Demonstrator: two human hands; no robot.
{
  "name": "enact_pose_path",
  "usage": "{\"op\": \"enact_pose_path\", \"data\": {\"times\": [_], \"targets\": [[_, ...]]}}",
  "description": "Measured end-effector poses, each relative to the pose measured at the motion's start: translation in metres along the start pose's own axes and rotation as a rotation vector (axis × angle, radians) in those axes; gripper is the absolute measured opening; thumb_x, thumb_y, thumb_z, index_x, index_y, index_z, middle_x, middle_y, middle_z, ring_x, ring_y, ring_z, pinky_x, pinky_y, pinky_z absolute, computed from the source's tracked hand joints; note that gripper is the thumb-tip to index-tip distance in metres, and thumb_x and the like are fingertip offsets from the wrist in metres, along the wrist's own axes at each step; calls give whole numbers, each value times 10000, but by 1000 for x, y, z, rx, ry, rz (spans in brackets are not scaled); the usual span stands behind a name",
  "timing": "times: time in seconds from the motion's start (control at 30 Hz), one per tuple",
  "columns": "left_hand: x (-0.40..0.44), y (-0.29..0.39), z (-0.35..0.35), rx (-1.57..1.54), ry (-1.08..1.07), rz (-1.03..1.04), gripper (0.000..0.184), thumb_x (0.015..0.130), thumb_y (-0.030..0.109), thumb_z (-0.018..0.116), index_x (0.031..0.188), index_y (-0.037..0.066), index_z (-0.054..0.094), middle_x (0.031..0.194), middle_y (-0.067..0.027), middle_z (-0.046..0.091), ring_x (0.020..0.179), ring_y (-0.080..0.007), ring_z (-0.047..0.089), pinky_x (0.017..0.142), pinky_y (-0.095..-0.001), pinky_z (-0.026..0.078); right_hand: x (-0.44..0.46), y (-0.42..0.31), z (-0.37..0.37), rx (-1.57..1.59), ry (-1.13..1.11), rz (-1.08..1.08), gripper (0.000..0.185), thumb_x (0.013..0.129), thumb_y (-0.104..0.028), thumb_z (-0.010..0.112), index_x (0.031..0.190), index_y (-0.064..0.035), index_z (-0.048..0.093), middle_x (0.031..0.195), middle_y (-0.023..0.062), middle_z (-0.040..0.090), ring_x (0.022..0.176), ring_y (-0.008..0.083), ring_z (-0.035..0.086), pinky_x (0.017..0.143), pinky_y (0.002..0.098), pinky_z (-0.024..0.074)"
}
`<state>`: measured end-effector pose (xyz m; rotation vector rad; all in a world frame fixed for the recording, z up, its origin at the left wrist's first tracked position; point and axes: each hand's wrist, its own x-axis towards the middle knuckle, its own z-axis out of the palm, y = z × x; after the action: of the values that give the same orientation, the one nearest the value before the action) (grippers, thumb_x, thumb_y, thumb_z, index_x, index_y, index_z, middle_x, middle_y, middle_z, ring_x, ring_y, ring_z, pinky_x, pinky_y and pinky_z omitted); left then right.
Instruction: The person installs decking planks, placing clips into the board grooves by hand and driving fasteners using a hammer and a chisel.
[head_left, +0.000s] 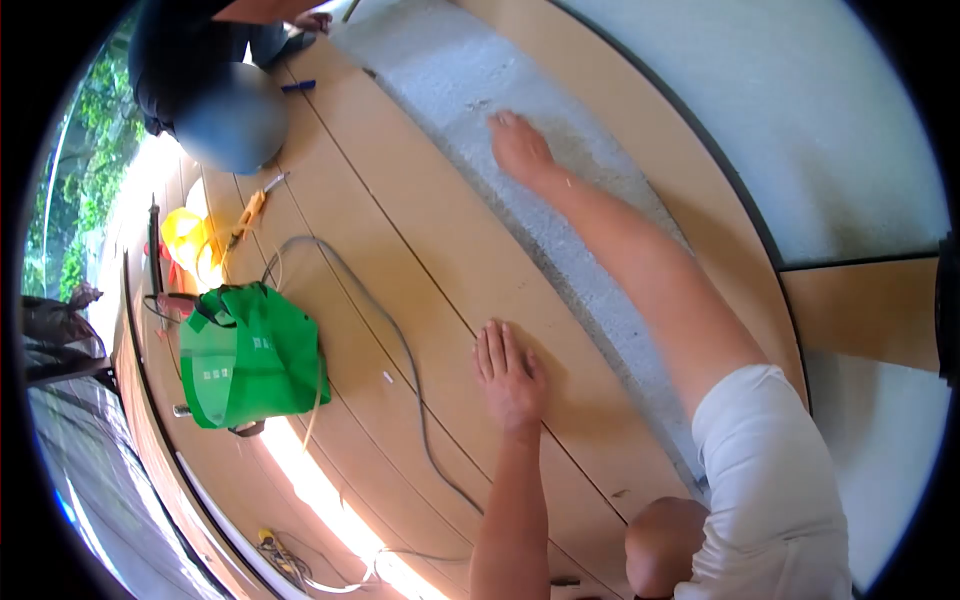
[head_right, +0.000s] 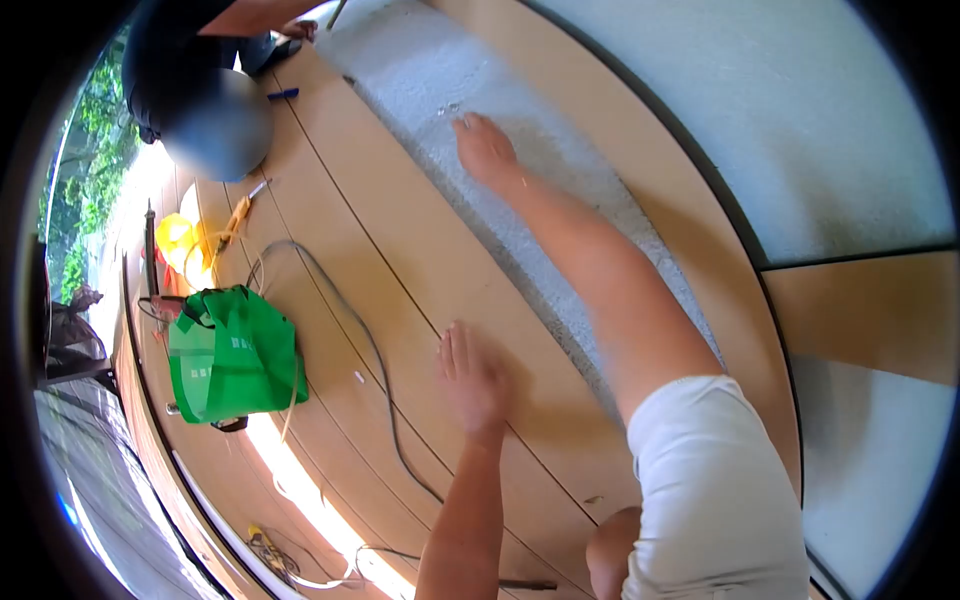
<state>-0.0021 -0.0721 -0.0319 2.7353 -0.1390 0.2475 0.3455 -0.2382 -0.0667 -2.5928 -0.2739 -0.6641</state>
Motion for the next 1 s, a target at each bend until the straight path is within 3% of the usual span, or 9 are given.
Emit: {"op": "enact_pose_path", "data": {"times": [0.1, 0.2, 0.27, 0.3, 0.33, 0.43, 0.63, 0.87, 1.0], "targets": [[-10, 2, -10, -44, -55, -29, 502, 970, 174, 550, 1438, -8, 552, 1550, -182, 487, 1457, -374, 422, 1227, -527, 301, 42, 11, 31, -160, -40, -117, 521, 906, -65, 558, 1422, -128, 595, 1454, 233, 534, 1309, 396, 544, 1049, 479, 510], [-1, -1, -3, -61, -41, -47, 486, 969, 158, 544, 1421, -21, 562, 1548, -184, 489, 1458, -375, 420, 1228, -529, 299, 58, 19, 42, -141, -292, -51, 459, 917, -72, 513, 1346, -157, 651, 1436, 213, 565, 1319, 394, 545, 1074, 472, 491], [-10, -2, -4, -74, -63, -61, 482, 967, 155, 544, 1413, -25, 567, 1549, -182, 487, 1460, -374, 417, 1229, -530, 297, 57, 12, 18, -313, -391, -108, 293, 913, -124, 574, 1175, -124, 706, 1205, 173, 658, 1153, 383, 616, 946, 510, 538], [-10, -3, -1, -83, -40, -48, 475, 964, 149, 544, 1404, -27, 573, 1548, -183, 487, 1461, -375, 415, 1229, -530, 296, 47, 10, 10, -311, -405, -114, 293, 913, -124, 574, 1175, -124, 706, 1205, 173, 658, 1153, 383, 616, 946, 510, 538], [-10, -3, 2, -90, -12, -41, 468, 961, 143, 544, 1395, -30, 580, 1547, -183, 487, 1461, -376, 413, 1229, -530, 296, 30, 5, 0, -212, -291, -65, 239, 918, -127, 574, 1116, -114, 708, 1129, 157, 669, 1098, 369, 634, 909, 506, 543], [-8, -2, -3, -138, 8, -39, 425, 956, 66, 540, 1362, -50, 588, 1504, -217, 517, 1439, -409, 425, 1212, -544, 312, -35, -5, -38, 132, -96, 29, 191, 947, -162, 597, 1102, -106, 695, 1043, 138, 690, 987, 332, 672, 850, 460, 553], [-15, -9, 12, -193, 110, -7, 424, 941, 82, 549, 1348, -21, 616, 1510, -202, 513, 1445, -399, 426, 1215, -538, 323, -265, -48, -219, 607, -278, 623, 241, 927, -79, 739, 1153, -37, 666, 1022, 85, 723, 941, 173, 705, 857, 313, 560], [-17, -27, 38, -124, 350, 166, 346, 983, 67, 559, 1311, 6, 655, 1447, -210, 579, 1320, -427, 547, 1118, -512, 449, -473, -63, -349, 568, -327, 792, 239, 898, 9, 744, 1125, -16, 675, 1025, 88, 706, 916, 159, 701, 812, 297, 572], [-20, -38, 34, -203, 222, 84, 348, 1042, 192, 549, 1303, 3, 681, 1454, -210, 578, 1342, -375, 547, 1112, -451, 455, -530, -69, -376, 526, -338, 776, 242, 883, -15, 759, 1109, -21, 672, 981, 105, 687, 884, 189, 700, 787, 319, 564]]}}
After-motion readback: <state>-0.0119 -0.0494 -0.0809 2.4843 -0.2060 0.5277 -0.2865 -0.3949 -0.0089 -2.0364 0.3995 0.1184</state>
